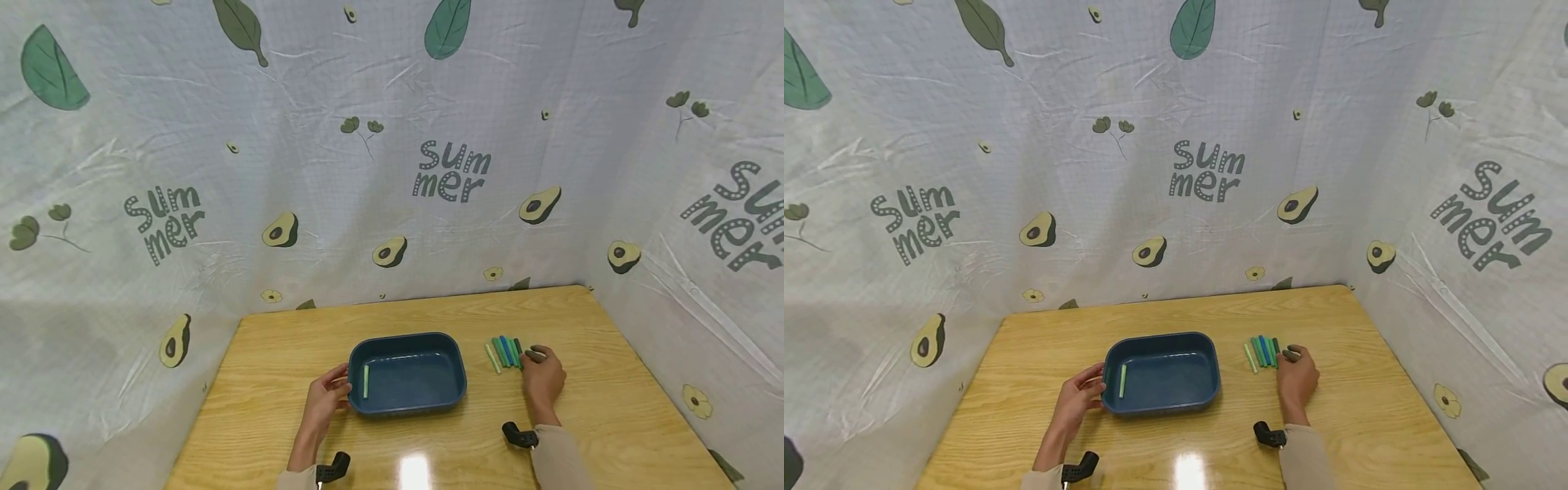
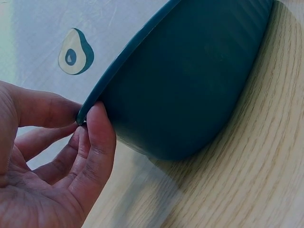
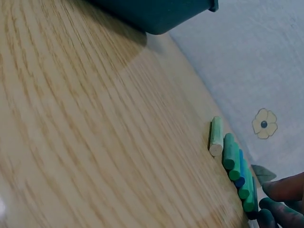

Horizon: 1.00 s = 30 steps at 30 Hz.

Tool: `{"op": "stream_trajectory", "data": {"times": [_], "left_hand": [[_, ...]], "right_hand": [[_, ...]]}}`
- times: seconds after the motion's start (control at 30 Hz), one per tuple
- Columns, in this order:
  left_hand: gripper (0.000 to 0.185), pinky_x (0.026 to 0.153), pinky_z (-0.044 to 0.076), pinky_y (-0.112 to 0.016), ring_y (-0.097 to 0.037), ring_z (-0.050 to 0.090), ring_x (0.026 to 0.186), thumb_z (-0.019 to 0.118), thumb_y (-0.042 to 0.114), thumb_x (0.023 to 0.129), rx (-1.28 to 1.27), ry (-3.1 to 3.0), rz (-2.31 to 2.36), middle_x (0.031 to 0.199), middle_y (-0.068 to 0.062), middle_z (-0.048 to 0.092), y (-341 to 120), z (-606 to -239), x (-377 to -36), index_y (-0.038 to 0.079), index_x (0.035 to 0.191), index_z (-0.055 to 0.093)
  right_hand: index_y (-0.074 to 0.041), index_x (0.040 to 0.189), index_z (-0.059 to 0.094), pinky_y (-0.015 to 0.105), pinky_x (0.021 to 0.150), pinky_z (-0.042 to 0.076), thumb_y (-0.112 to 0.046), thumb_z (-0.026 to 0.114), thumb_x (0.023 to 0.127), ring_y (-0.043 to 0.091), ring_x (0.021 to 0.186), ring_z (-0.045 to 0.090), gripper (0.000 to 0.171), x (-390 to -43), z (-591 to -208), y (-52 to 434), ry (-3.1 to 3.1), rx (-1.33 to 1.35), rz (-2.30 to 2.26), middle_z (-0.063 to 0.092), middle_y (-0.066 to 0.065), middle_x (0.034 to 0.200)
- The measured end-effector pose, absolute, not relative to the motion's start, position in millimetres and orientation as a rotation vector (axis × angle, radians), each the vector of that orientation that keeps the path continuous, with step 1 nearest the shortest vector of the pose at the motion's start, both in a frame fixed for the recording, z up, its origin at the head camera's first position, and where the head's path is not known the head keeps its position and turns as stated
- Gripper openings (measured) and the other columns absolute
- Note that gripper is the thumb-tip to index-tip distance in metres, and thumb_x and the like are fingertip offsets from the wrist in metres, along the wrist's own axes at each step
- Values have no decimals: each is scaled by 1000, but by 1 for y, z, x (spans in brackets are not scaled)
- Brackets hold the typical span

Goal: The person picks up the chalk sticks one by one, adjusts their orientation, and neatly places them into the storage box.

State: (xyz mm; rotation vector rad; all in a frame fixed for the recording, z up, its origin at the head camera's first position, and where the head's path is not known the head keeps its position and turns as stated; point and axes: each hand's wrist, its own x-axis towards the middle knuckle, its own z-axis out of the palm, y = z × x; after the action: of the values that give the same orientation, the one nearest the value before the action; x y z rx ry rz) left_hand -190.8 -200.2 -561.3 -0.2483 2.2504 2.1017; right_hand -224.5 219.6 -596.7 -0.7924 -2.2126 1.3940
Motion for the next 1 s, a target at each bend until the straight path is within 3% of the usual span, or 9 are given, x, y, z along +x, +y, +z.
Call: {"op": "stream_trajectory", "data": {"times": [1.0], "left_hand": [[47, 62, 57, -32, -25, 62, 99, 58, -4, 91, -263, 2242, 2102, 131, -24, 55, -199, -560, -191, -1, 138, 54]], "right_hand": [[-3, 116, 66, 56, 79, 47, -13, 68, 86, 45, 96, 65, 32, -233, -601, 212, -2254, -835, 1260, 72, 23, 106]]}}
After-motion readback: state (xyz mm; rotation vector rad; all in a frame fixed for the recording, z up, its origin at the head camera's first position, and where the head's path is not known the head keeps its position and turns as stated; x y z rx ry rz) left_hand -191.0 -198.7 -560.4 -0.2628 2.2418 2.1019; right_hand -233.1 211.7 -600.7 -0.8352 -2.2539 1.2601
